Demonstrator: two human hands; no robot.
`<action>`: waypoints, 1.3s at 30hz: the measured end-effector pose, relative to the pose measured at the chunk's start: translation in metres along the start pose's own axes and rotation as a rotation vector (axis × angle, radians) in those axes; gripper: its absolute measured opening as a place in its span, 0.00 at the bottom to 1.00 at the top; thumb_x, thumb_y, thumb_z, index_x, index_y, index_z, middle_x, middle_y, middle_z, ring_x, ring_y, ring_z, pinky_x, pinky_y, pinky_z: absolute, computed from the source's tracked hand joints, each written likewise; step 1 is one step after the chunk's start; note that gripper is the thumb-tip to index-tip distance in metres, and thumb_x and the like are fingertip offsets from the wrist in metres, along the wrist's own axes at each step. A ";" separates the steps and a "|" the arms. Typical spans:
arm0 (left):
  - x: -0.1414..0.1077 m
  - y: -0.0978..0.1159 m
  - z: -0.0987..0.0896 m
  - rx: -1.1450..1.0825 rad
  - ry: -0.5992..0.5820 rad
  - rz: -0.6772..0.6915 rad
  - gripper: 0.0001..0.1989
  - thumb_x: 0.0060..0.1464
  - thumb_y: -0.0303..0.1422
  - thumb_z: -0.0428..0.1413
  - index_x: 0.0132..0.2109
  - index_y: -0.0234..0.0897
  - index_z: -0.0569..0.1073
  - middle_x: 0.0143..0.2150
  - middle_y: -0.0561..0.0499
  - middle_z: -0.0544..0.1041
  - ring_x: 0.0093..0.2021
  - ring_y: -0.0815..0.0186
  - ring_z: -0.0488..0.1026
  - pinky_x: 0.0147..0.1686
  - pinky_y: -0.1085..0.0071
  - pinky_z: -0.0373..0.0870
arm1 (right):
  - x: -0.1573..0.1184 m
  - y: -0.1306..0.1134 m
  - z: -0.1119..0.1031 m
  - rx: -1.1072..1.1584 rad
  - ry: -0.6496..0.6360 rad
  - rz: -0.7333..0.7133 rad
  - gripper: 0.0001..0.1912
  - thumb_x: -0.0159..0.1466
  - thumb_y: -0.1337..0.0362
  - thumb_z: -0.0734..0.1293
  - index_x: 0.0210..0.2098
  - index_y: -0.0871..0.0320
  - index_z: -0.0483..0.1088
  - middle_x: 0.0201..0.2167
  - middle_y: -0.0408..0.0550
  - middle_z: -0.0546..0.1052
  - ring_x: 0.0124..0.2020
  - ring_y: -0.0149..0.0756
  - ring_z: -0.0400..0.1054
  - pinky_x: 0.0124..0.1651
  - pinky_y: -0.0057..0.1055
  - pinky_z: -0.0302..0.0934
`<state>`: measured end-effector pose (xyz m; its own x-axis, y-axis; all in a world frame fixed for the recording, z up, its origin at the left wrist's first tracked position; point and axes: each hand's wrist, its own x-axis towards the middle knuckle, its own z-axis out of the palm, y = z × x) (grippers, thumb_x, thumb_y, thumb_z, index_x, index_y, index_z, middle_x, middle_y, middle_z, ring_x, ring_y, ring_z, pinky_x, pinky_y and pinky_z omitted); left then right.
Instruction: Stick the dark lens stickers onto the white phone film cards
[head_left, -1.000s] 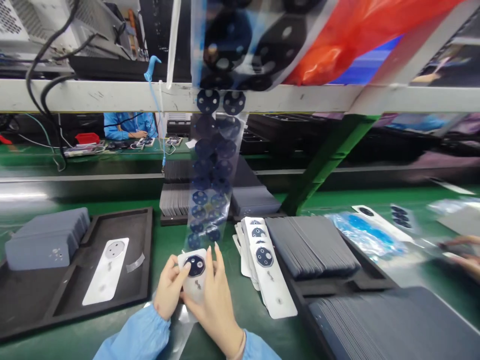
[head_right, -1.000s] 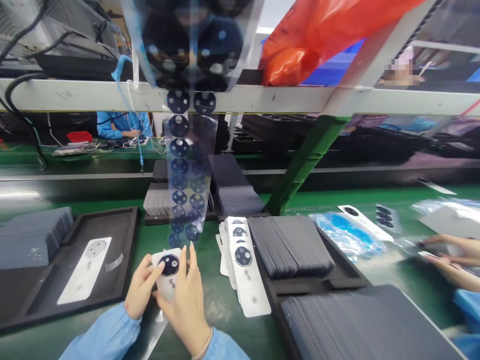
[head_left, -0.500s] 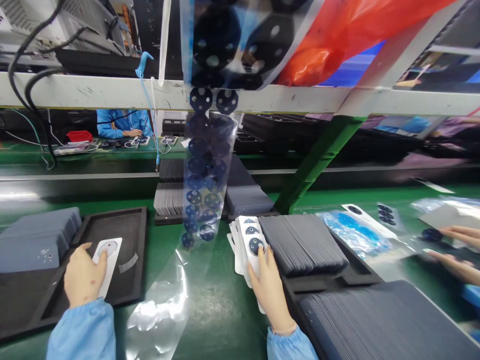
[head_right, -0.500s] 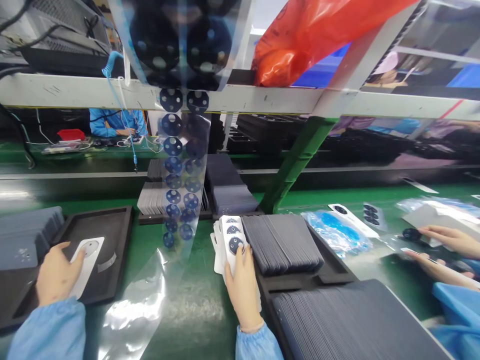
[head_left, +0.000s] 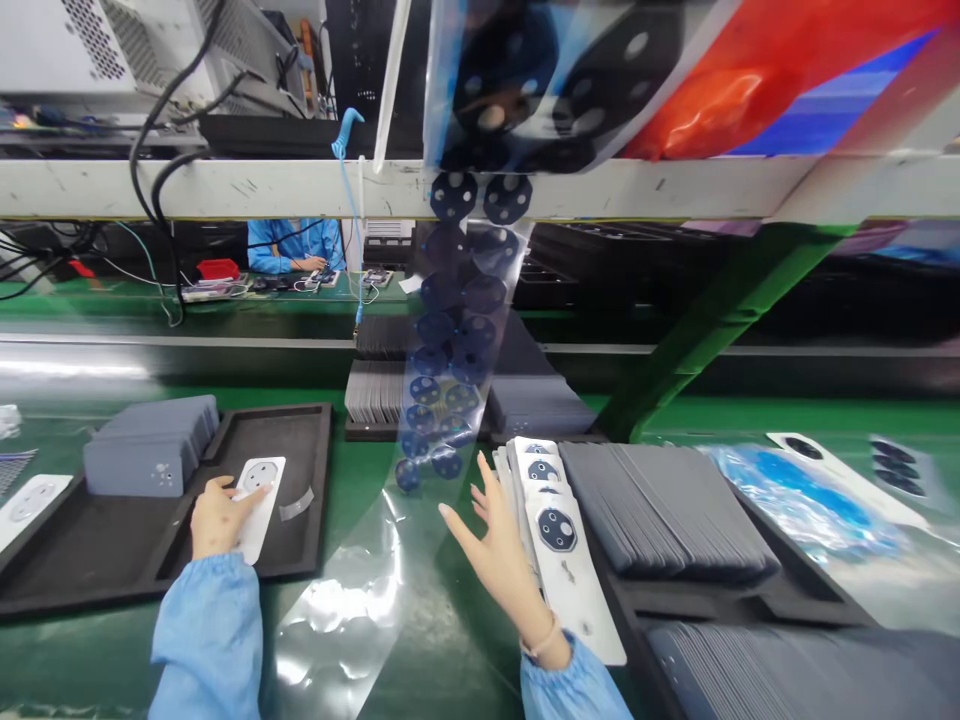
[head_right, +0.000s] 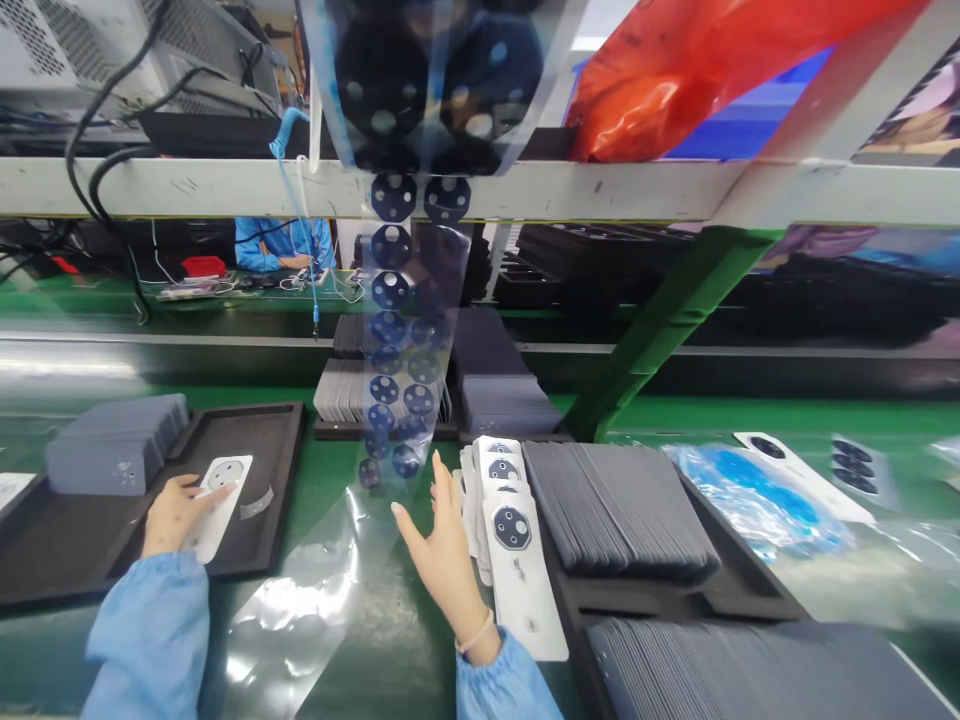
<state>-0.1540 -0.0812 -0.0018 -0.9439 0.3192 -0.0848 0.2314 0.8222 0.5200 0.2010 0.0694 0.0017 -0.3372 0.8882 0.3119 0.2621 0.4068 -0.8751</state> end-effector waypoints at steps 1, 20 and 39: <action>-0.001 0.002 0.001 0.017 0.000 -0.014 0.41 0.39 0.53 0.61 0.55 0.31 0.67 0.51 0.33 0.75 0.56 0.40 0.71 0.54 0.51 0.67 | 0.001 0.002 0.005 0.033 -0.043 0.028 0.41 0.64 0.52 0.67 0.70 0.49 0.46 0.68 0.57 0.57 0.63 0.52 0.62 0.59 0.54 0.63; -0.008 0.008 0.000 0.019 -0.021 -0.012 0.41 0.38 0.43 0.65 0.59 0.31 0.64 0.55 0.37 0.75 0.61 0.47 0.66 0.59 0.59 0.62 | -0.001 0.003 0.034 0.295 -0.053 0.117 0.48 0.61 0.55 0.69 0.71 0.48 0.37 0.55 0.58 0.69 0.41 0.41 0.76 0.50 0.46 0.71; -0.041 0.028 -0.014 -0.549 0.154 -0.083 0.29 0.36 0.38 0.68 0.47 0.39 0.68 0.47 0.42 0.77 0.55 0.47 0.71 0.55 0.55 0.62 | -0.005 0.010 0.025 0.326 -0.055 0.209 0.53 0.56 0.46 0.71 0.71 0.46 0.39 0.54 0.57 0.69 0.40 0.46 0.76 0.50 0.49 0.68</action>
<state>-0.1118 -0.0779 0.0288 -0.9867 0.1576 -0.0410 0.0373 0.4633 0.8854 0.1824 0.0639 -0.0178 -0.3571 0.9284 0.1024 0.0318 0.1216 -0.9921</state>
